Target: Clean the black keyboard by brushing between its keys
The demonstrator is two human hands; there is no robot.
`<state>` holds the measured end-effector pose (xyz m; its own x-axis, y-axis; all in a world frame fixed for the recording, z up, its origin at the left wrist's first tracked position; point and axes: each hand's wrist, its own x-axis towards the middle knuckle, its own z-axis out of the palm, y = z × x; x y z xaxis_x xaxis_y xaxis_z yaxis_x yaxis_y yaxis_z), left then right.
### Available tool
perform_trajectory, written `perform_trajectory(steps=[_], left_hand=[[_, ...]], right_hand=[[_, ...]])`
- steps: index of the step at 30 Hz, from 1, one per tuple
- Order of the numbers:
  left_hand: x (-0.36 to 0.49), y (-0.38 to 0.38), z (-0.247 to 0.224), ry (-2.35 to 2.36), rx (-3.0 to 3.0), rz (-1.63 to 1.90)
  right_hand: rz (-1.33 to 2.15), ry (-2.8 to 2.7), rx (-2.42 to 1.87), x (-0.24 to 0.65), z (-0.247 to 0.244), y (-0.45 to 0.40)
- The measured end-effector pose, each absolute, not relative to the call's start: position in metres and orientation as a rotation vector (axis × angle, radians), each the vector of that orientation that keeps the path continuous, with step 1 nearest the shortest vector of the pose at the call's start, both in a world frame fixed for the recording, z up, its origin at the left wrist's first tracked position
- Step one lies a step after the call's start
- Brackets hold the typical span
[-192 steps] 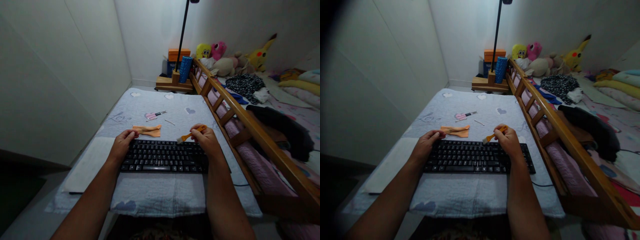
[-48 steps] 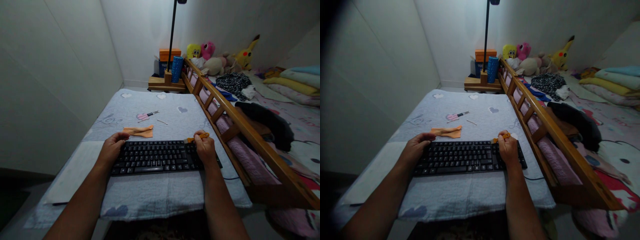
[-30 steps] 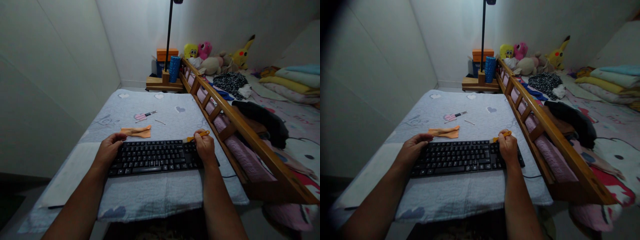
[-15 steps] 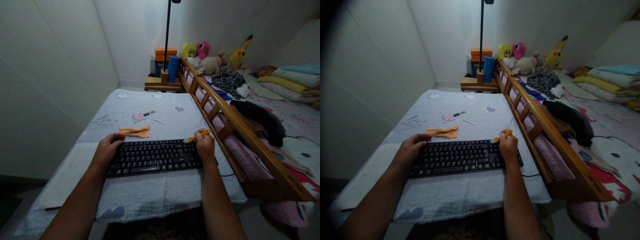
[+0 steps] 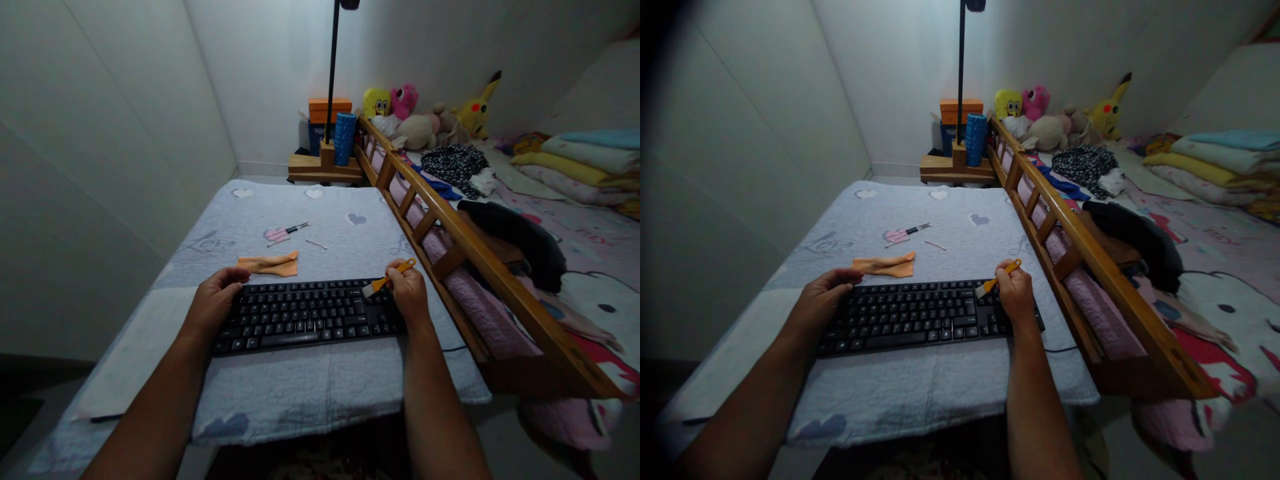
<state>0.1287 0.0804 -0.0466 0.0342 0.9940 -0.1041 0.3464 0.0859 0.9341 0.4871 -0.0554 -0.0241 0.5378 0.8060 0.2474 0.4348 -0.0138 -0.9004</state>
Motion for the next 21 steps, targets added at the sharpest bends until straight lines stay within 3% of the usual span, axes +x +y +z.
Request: perform_trajectory(steps=[7,15,21], left_hand=[[0.129,0.081,-0.044,1.478,1.408,0.899],[0.13,0.082,-0.044,1.5,1.465,0.884],[0.129,0.081,-0.044,1.507,1.518,0.851]], right_hand=[[-0.039,-1.059,-1.72,0.492,-0.022,-0.056],[0.447,-1.09,-1.653,0.486,-0.025,-0.056],[0.164,-1.151,-1.829,0.505,-0.011,-0.068]])
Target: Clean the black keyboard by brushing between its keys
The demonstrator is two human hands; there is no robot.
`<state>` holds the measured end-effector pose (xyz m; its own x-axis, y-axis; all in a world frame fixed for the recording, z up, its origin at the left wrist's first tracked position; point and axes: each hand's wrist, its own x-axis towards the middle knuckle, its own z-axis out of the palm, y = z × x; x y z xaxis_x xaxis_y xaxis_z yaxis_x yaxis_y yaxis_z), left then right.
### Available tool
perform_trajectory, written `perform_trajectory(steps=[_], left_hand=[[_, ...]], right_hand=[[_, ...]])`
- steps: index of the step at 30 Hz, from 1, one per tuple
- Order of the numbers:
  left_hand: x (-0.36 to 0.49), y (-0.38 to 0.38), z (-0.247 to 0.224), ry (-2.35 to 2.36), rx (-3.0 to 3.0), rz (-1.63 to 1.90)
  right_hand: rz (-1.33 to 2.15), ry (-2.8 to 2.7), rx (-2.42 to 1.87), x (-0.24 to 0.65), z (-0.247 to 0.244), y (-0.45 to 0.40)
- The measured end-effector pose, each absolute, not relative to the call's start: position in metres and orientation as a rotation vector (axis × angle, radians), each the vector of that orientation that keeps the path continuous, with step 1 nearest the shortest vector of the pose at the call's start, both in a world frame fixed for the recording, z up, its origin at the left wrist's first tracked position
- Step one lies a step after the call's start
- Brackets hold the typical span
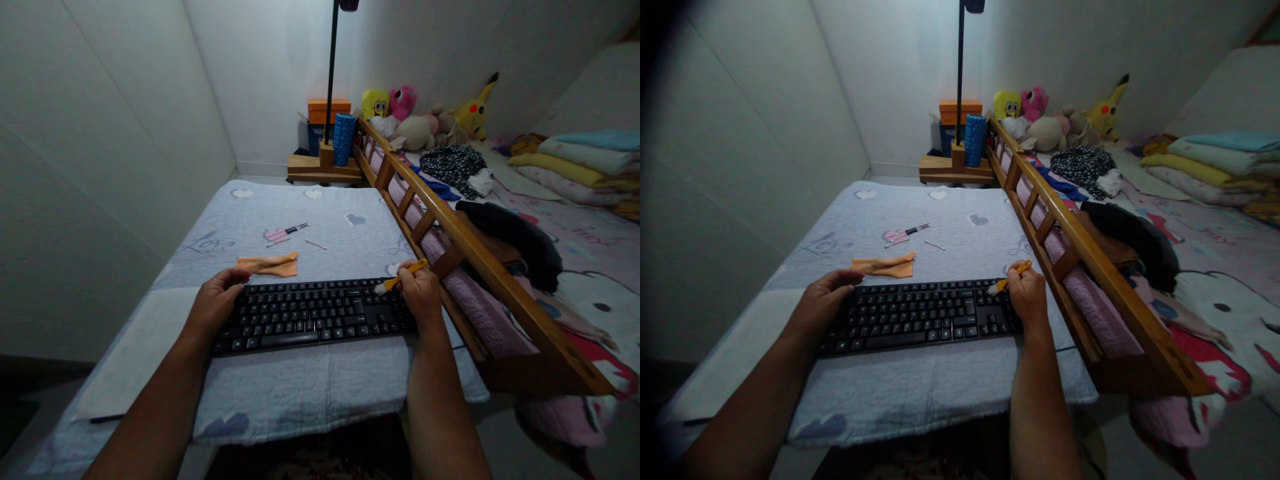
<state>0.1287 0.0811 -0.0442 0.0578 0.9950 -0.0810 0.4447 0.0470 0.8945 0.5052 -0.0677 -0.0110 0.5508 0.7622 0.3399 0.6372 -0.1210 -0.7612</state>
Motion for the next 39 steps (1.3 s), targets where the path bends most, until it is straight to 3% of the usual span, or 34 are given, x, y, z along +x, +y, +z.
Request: perform_trajectory(steps=[4,13,19,28,35,39], left_hand=[[0.129,0.08,-0.044,1.512,1.522,0.839],[0.128,0.08,-0.045,1.487,1.439,0.855],[0.127,0.081,-0.048,1.436,1.449,0.877],[0.125,0.081,-0.047,1.432,1.46,0.827],[0.125,0.083,-0.051,1.421,1.483,0.842],[0.125,0.082,-0.047,1.426,1.513,0.825]], right_hand=[[0.078,-1.068,-1.891,0.521,-0.007,-0.079],[0.594,-0.955,-1.669,0.505,-0.009,-0.09],[0.5,-1.122,-1.805,0.495,-0.011,-0.091],[-0.034,-1.135,-2.046,0.52,-0.014,-0.101],[0.276,-0.985,-1.892,0.512,-0.022,-0.105],[0.101,-1.04,-1.976,0.517,-0.023,-0.107]])
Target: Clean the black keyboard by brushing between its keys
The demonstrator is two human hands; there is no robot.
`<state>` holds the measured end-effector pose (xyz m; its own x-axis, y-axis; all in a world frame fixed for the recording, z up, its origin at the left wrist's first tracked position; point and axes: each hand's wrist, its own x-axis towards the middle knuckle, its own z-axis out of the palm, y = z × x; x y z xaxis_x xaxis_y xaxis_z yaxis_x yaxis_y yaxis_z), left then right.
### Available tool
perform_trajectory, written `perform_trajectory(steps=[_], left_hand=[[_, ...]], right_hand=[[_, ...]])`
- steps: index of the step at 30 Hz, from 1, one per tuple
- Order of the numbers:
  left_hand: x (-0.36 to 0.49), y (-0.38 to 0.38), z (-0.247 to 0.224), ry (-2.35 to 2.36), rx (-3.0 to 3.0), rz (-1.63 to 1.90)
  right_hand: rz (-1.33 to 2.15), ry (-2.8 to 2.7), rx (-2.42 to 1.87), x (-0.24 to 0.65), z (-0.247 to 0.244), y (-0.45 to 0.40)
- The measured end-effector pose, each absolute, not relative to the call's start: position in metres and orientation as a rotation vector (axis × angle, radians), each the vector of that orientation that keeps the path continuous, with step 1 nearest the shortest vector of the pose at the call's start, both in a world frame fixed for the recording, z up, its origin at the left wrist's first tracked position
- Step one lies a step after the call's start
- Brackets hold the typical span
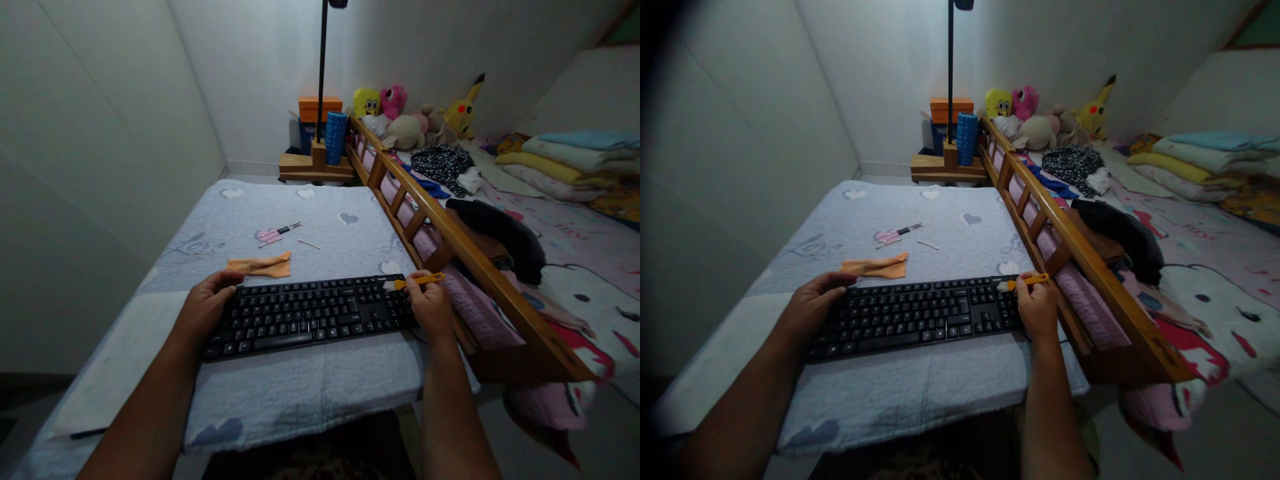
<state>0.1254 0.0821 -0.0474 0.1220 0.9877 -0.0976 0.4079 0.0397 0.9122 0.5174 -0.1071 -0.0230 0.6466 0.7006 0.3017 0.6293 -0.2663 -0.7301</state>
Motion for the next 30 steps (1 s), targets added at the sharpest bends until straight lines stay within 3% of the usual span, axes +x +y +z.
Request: perform_trajectory(steps=[6,16,30], left_hand=[[0.127,0.081,-0.042,1.459,1.519,0.792],[0.124,0.086,-0.05,1.442,1.538,0.788],[0.125,0.085,-0.049,1.458,1.523,0.807]], right_hand=[[-0.118,-0.99,-2.022,0.534,-0.017,-0.114],[0.379,-0.862,-1.822,0.517,-0.024,-0.109],[0.319,-1.094,-1.868,0.51,-0.003,-0.118]])
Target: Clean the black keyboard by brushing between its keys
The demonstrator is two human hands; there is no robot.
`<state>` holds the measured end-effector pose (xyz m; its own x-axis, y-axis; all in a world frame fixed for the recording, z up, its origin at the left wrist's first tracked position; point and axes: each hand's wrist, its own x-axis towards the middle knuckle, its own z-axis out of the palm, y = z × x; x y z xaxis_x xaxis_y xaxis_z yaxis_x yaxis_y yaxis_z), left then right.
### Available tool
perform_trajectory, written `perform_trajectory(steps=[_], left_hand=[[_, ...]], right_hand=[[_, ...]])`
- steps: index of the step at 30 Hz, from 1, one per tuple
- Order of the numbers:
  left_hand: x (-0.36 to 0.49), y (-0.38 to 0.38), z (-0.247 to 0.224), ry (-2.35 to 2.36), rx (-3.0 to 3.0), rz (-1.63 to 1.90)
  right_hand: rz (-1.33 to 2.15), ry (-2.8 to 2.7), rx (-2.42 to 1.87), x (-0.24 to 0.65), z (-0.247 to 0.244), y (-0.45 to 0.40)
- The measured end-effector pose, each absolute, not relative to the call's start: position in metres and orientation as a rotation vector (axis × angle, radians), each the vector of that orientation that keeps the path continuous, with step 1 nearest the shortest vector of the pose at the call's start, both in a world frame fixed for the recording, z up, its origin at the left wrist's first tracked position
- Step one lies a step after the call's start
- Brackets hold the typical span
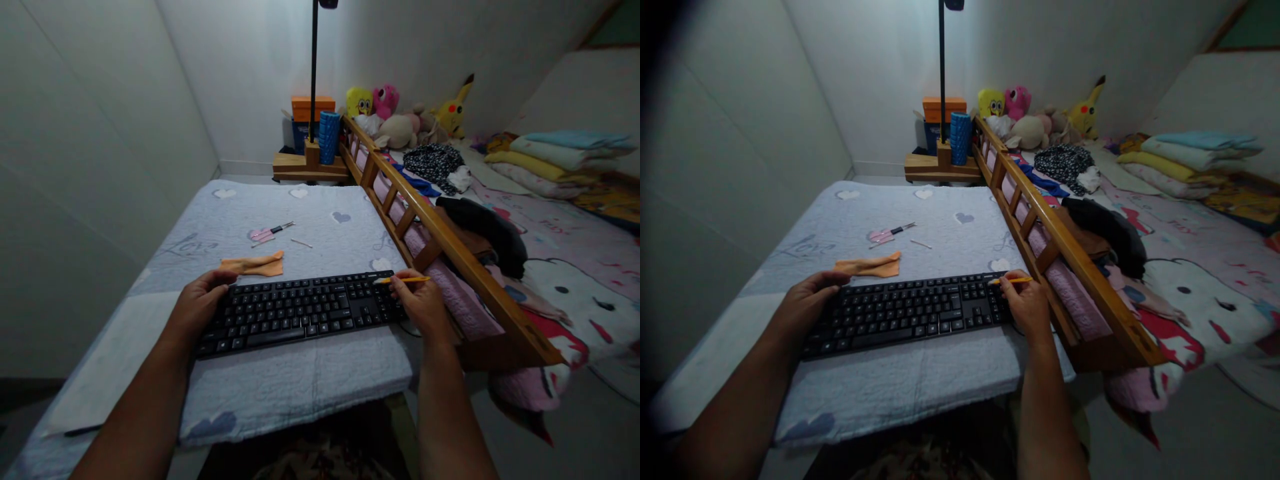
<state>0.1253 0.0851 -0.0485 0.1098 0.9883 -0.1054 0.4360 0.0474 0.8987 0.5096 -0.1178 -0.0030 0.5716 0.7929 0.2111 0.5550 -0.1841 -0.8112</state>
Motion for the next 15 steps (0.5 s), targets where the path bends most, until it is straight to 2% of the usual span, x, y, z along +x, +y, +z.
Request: perform_trajectory(steps=[7,15], left_hand=[[0.125,0.084,-0.048,1.472,1.515,0.796],[0.126,0.082,-0.047,1.459,1.513,0.798]], right_hand=[[0.32,-1.208,-1.962,0.508,-0.002,-0.121],[0.476,-1.287,-2.027,0.518,0.012,-0.141]])
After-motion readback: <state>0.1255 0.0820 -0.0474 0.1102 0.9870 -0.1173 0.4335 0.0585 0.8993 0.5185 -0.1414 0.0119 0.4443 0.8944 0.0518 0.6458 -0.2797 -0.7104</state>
